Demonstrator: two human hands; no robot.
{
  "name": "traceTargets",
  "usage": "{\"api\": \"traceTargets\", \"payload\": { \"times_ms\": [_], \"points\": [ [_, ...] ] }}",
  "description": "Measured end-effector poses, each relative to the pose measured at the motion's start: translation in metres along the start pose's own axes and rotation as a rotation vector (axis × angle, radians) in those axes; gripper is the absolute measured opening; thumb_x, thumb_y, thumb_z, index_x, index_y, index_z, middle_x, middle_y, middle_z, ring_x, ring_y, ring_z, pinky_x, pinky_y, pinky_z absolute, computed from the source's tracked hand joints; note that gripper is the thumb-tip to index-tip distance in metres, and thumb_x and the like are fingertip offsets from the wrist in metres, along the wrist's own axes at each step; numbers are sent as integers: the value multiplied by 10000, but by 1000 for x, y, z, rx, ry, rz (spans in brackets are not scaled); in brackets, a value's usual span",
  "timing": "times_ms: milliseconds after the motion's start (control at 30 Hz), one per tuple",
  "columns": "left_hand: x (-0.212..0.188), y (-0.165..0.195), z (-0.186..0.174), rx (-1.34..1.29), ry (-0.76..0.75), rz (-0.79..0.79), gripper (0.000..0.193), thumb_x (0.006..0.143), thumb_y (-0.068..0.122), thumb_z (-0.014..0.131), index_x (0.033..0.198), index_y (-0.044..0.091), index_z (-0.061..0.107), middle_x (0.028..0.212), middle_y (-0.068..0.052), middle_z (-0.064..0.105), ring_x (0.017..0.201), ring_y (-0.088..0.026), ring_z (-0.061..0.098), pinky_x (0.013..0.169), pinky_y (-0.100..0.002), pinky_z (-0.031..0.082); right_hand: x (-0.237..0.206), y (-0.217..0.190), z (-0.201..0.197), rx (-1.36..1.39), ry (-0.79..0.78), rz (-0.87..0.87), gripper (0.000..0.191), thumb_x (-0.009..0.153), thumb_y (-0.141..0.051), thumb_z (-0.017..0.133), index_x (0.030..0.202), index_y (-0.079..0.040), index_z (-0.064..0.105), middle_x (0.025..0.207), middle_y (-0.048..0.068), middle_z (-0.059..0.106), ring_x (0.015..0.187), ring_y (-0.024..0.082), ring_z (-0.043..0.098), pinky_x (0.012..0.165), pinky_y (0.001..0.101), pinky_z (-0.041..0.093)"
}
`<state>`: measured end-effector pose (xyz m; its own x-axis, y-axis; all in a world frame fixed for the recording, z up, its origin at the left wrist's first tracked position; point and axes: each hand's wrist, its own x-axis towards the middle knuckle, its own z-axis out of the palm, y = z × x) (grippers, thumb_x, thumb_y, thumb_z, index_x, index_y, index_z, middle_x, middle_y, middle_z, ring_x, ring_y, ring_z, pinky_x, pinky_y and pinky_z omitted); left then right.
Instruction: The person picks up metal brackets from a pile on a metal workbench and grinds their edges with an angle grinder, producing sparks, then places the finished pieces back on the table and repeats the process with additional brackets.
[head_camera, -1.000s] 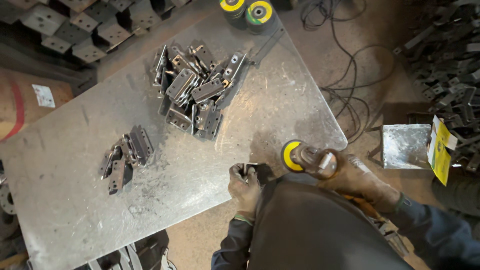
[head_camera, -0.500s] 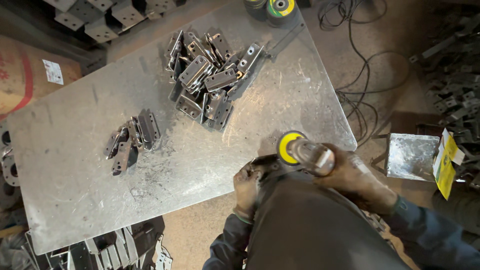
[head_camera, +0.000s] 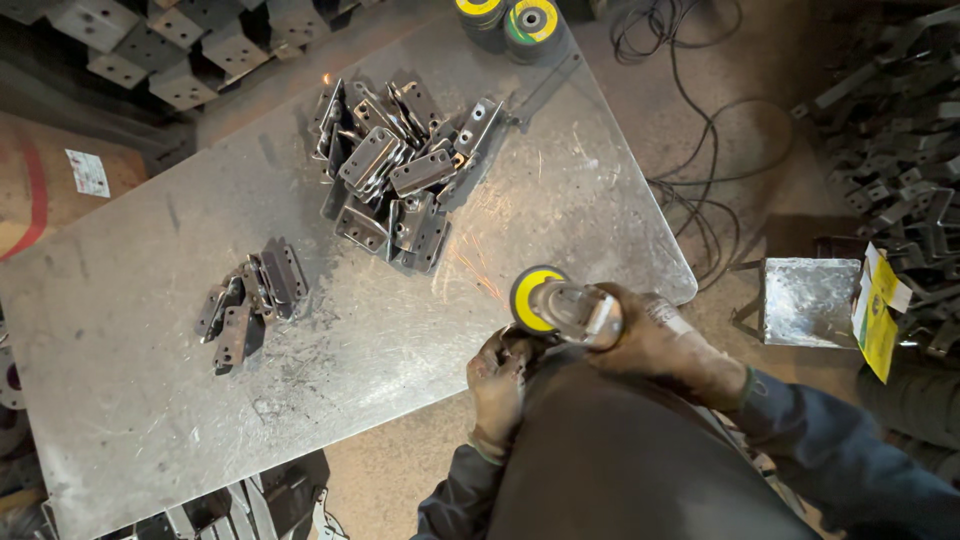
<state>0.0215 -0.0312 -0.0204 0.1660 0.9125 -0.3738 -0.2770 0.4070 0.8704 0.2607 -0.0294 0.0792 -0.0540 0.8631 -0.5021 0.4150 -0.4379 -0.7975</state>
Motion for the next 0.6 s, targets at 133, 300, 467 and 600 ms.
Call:
{"api": "traceTargets", "payload": {
  "times_ms": [133,300,467,600],
  "points": [
    [-7,8,2,-32,16,-118,311,935,-11,579,1235,-58,645,996,-35,723,847,-74,649,744,-219,532,-2,19,-2,340,-15,-11,841,630,-59,856,1386,-47,488,1208,70,687,1165,195,621,1003,331,476],
    [-7,2,-1,33,93,-24,335,977,-39,641,1307,-96,660,1023,-92,679,827,-130,558,696,-254,470,-8,39,-16,360,72,86,673,642,-39,874,1262,-13,614,1115,102,713,1044,181,663,907,336,544],
    [-7,2,-1,-18,123,3,357,933,-28,610,1285,-84,618,1078,-94,704,921,-129,657,807,-264,570,-7,54,-20,274,118,90,657,637,-43,889,1239,-16,628,1130,84,741,1044,152,680,903,313,558],
    [-10,9,7,190,150,44,361,955,-16,612,1310,-85,619,1115,-90,708,971,-111,640,844,-245,538,-13,43,-19,422,87,32,804,602,-29,885,1323,-50,530,1186,79,695,1075,158,677,928,314,556]
  ]
}}
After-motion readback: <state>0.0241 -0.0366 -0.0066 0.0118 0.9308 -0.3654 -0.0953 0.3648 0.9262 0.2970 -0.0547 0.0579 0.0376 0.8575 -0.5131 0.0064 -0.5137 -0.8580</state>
